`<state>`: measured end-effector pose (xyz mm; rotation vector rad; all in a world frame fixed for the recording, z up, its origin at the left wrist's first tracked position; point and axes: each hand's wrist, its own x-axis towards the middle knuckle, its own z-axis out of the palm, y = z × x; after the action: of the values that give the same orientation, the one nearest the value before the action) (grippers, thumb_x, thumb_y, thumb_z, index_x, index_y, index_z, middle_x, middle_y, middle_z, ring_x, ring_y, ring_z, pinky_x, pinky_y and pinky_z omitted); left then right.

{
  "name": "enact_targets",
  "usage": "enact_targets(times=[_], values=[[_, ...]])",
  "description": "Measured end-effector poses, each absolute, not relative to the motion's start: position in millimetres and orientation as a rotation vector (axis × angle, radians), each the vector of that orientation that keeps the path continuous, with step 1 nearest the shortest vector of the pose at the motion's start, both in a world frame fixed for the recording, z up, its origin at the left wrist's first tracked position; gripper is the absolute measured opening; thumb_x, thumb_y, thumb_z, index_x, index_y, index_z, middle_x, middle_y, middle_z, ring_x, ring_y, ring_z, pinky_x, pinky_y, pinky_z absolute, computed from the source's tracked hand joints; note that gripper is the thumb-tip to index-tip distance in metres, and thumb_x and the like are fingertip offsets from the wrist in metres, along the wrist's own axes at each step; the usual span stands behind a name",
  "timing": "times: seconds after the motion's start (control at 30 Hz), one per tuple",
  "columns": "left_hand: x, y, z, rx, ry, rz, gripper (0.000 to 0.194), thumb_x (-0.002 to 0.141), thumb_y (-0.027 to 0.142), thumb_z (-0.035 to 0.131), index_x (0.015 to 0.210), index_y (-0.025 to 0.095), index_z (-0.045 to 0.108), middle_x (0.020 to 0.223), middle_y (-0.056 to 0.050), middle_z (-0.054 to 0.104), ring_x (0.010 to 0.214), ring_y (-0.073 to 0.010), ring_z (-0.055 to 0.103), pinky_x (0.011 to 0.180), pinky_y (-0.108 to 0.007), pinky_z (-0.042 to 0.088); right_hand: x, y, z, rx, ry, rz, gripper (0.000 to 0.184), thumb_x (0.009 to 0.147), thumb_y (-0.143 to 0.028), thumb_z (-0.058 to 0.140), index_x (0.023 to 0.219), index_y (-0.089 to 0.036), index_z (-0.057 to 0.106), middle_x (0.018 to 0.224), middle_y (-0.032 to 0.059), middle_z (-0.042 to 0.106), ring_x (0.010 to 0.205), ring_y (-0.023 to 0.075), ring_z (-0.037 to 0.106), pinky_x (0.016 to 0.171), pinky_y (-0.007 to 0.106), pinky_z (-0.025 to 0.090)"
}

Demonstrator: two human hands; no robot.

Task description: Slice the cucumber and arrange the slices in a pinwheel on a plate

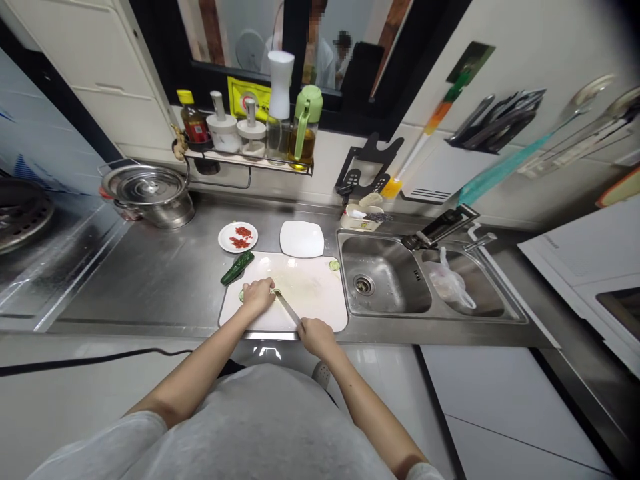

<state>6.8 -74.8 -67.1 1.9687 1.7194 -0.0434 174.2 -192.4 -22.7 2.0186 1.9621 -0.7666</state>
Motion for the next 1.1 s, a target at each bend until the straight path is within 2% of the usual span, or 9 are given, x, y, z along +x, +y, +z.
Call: enact_targets(times=[0.2, 0.37, 0.57, 0.67, 0.8, 0.9, 1.1], values=[[8.0, -74.9, -65.0, 1.994, 1.702, -0.045, 0.02, 0.075, 0.022, 0.055, 0.094, 0.025, 0.061, 0.11, -0.007, 0.065, 0.106, -0.0271, 0.056, 0.091, -0.043, 0.031, 194.5, -208.4, -20.9, 2.141, 1.897, -0.821, 0.034, 0.095, -0.036, 0.037, 0.103, -0.018, 0.065, 0.101, 0.0113, 0.07, 0.094, 0.021, 0.064, 0.07, 0.026, 0.038], [14.0, -80.0, -58.3, 1.97, 1.683, 0.005, 0.015, 0.078, 0.016, 0.051, 0.087, 0.024, 0.059, 0.097, -0.004, 0.07, 0.098, -0.0236, 0.059, 0.09, -0.041, 0.032, 204.4, -212.2, -25.7, 2.177, 1.919, -0.836, 0.033, 0.096, -0.036, 0.038, 0.101, -0.017, 0.064, 0.1, 0.0104, 0.07, 0.094, 0.0199, 0.063, 0.07, 0.025, 0.036], [-2.4, -82.8, -46.4, 1.793, 1.685, 0.182, 0.009, 0.079, 0.025, 0.056, 0.087, 0.025, 0.06, 0.09, 0.003, 0.071, 0.086, -0.017, 0.062, 0.087, -0.035, 0.036, 208.1, -208.8, -30.7, 2.274, 1.908, -0.856, 0.029, 0.095, -0.036, 0.04, 0.1, -0.016, 0.061, 0.098, 0.0097, 0.069, 0.092, 0.0187, 0.063, 0.069, 0.024, 0.034], [-28.5, -80.7, -46.6, 1.735, 1.731, 0.274, 0.012, 0.078, 0.027, 0.057, 0.089, 0.025, 0.061, 0.086, 0.003, 0.07, 0.082, -0.014, 0.062, 0.079, -0.029, 0.039, 217.9, -202.9, -35.7, 2.414, 1.845, -0.88, 0.026, 0.094, -0.034, 0.041, 0.103, -0.016, 0.057, 0.094, 0.0087, 0.07, 0.085, 0.0172, 0.062, 0.066, 0.023, 0.034], [-60.1, -76.5, -55.5, 1.687, 1.788, 0.277, 0.013, 0.079, 0.028, 0.058, 0.09, 0.023, 0.062, 0.08, 0.003, 0.068, 0.077, -0.0128, 0.061, 0.072, -0.026, 0.041, 241.3, -191.7, -43.1, 2.573, 1.723, -0.944, 0.028, 0.095, -0.034, 0.036, 0.104, -0.016, 0.055, 0.076, 0.0042, 0.068, 0.069, 0.0154, 0.061, 0.061, 0.022, 0.034], [-70.4, -74.2, -61.9, 1.672, 1.802, 0.239, 0.013, 0.078, 0.027, 0.058, 0.091, 0.023, 0.062, 0.08, 0.003, 0.068, 0.078, -0.0129, 0.061, 0.074, -0.026, 0.041, 259.1, -183.1, -47.1, 2.656, 1.663, -0.997, 0.033, 0.094, -0.037, 0.036, 0.108, -0.014, 0.056, 0.068, 0.0023, 0.066, 0.065, 0.0156, 0.06, 0.061, 0.022, 0.035], [-72.7, -74.9, -62.3, 1.744, 1.898, 0.143, 0.014, 0.077, 0.023, 0.057, 0.09, 0.026, 0.063, 0.091, 0.002, 0.071, 0.09, -0.0182, 0.063, 0.086, -0.033, 0.038, 278.3, -170.5, -56.3, 2.73, 1.63, -1.001, 0.037, 0.092, -0.035, 0.038, 0.111, -0.011, 0.059, 0.066, 0.0036, 0.066, 0.067, 0.0173, 0.063, 0.064, 0.024, 0.04]])
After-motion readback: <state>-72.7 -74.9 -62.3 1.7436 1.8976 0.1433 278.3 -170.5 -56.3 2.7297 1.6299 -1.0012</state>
